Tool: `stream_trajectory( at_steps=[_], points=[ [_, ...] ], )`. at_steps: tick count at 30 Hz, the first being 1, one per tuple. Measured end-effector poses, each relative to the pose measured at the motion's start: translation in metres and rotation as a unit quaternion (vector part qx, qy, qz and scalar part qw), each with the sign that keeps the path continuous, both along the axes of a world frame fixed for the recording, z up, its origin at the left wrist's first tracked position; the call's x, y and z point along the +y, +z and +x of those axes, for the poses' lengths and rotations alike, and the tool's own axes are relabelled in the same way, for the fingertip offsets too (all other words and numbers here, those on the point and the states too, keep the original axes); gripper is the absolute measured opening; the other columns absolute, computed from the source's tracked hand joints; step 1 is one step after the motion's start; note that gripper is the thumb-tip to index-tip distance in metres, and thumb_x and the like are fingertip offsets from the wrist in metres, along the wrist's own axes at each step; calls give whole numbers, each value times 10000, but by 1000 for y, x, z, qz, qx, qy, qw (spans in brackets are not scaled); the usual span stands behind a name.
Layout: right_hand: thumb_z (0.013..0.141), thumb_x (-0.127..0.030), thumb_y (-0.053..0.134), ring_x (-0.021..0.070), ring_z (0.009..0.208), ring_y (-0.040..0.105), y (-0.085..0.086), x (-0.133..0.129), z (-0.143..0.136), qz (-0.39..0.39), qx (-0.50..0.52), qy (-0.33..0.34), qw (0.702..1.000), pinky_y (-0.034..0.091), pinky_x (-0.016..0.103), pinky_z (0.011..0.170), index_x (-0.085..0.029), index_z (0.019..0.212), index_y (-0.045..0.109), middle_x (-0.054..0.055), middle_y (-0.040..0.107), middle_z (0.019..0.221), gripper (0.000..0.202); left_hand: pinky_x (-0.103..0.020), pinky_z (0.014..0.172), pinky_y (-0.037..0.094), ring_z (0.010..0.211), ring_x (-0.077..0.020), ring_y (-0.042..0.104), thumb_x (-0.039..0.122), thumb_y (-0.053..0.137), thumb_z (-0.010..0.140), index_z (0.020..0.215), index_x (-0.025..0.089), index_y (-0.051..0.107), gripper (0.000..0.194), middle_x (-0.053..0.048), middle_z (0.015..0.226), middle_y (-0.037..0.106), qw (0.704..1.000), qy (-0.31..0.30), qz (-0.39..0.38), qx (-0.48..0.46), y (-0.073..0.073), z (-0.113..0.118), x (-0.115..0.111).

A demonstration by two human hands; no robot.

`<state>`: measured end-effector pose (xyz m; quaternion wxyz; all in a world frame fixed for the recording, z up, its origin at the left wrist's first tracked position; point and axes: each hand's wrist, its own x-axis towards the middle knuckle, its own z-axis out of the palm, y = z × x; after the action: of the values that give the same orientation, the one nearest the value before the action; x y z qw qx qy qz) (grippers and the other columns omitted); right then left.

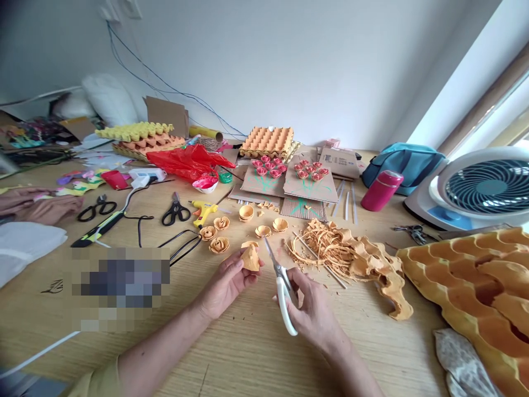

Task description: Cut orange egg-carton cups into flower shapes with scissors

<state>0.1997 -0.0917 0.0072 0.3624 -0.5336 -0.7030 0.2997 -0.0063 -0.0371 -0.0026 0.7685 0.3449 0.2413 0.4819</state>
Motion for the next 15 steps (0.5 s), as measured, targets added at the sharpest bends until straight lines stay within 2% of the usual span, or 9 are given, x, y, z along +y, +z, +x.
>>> stream_trajectory(
  at_steps=[4, 7, 12, 15],
  points=[
    [892, -344, 589, 166, 665, 466, 3, 1, 0, 20, -82, 26, 996, 401, 301, 642, -213, 739, 459, -12, 513, 702, 239, -227, 715, 533, 802, -133, 675, 362, 765, 815, 1092, 152, 676, 359, -74, 939, 731, 1000, 22, -2, -15, 0, -3, 3],
    [907, -344, 567, 164, 662, 468, 3, 2, 1, 16, -99, 34, 994, 404, 296, 640, -214, 728, 452, -15, 504, 686, 249, -234, 709, 547, 791, -144, 684, 395, 747, 828, 1057, 116, 678, 368, -106, 935, 748, 999, 26, -18, -32, 0, -4, 5],
    [923, -343, 549, 154, 655, 481, 2, 1, 0, -7, -84, 40, 996, 412, 281, 626, -207, 761, 495, -15, 520, 703, 219, -233, 658, 560, 711, -151, 701, 412, 541, 964, 974, 64, 697, 382, -146, 869, 765, 987, -23, -144, -71, 3, -5, 8],
    [919, -338, 559, 160, 669, 512, 2, 0, -2, -3, -74, 44, 996, 423, 281, 634, -202, 797, 542, -2, 567, 731, 184, -234, 624, 561, 670, -152, 704, 427, 444, 1000, 950, 67, 704, 447, -138, 814, 765, 980, -40, -175, -82, 5, -6, 9]
  ],
)
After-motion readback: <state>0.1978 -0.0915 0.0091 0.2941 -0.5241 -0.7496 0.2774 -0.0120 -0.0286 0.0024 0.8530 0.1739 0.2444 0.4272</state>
